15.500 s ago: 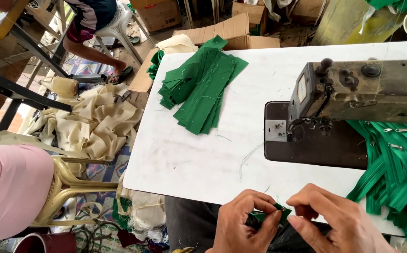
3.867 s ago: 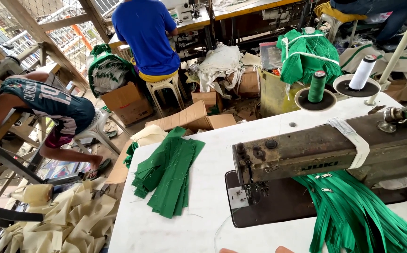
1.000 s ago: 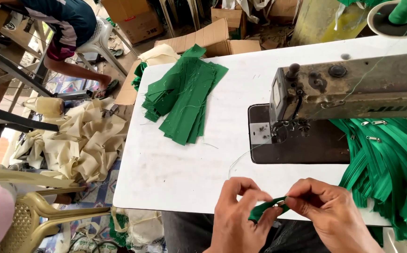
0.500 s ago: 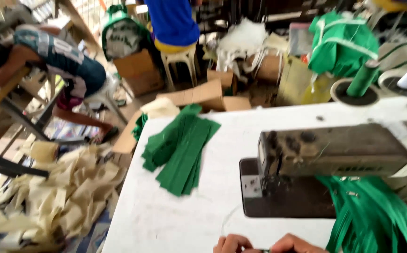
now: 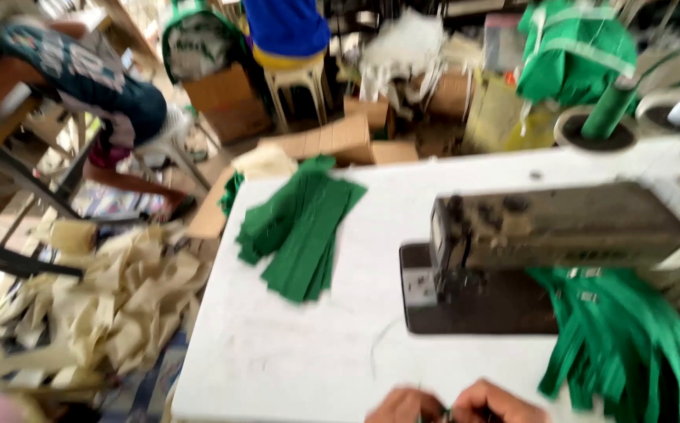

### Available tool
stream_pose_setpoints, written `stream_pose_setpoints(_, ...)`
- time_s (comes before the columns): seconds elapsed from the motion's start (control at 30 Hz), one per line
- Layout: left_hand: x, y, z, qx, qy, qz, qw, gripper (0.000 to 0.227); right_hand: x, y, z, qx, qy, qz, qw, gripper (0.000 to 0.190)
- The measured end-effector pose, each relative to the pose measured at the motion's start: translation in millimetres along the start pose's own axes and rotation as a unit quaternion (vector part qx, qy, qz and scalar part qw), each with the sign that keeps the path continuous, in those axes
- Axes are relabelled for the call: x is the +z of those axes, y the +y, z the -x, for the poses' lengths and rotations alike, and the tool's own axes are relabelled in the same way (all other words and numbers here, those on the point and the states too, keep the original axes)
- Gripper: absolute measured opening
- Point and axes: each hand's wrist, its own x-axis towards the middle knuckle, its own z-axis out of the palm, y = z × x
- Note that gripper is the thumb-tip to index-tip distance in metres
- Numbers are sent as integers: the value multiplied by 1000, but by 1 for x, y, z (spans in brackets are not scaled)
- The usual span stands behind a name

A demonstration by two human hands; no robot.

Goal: Manually threading metal sliders onto green zipper tape at a workstation in a garment factory.

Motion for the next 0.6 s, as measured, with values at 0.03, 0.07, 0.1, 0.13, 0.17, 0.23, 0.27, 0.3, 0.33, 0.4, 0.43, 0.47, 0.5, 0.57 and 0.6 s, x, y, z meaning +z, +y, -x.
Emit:
stream_pose_setpoints(0.03,-3,1,3,-23,-31,17,999,9,0,1,3,-7,-15,29,999,15)
stream_pose_setpoints(0.07,-6,1,10,-55,-62,31,996,9,2,5,8,-11,-38,56,998,15)
stream_pose_setpoints(0.1,-12,11,18,-84,-71,28,994,9,0,0,20,9,-62,55,997,15)
stream_pose_setpoints(0.13,-16,18,14,-108,-85,74,988,10,-5,-8,20,-8,-61,6,998,12)
stream_pose_setpoints(0.17,-21,27,9,-132,-98,121,979,12,-10,-18,21,-23,-59,-43,997,14)
stream_pose_setpoints(0.23,-27,31,4,-173,-109,148,968,11,-16,-14,16,32,-79,-44,995,10)
stream_pose_setpoints(0.27,-30,33,1,-208,-124,173,955,10,-19,-12,14,87,-92,-48,991,11)
stream_pose_setpoints(0.3,-32,36,0,-210,-123,173,954,10,-21,-23,12,88,-93,-48,991,11)
stream_pose_setpoints(0.33,-35,38,-3,-284,-135,179,932,11,-23,-35,9,162,-121,-40,978,23)
stream_pose_setpoints(0.4,-38,41,-7,-354,-147,184,905,13,-27,-43,6,235,-145,-33,961,44)
stream_pose_setpoints(0.43,-38,42,-8,-350,-145,189,906,11,-28,-39,5,206,-164,-5,965,44)
stream_pose_setpoints(0.47,-38,42,-7,-347,-145,193,906,10,-29,-34,6,178,-184,23,966,46)
stream_pose_setpoints(0.5,-38,41,-7,-347,-147,194,906,10,-28,-33,8,179,-183,23,966,46)
stream_pose_setpoints(0.57,-37,40,-7,-341,-155,183,909,13,-28,-29,11,-4,-175,32,984,27)
stream_pose_setpoints(0.6,-37,41,-7,-339,-156,183,909,13,-29,-29,13,-4,-174,32,984,27)
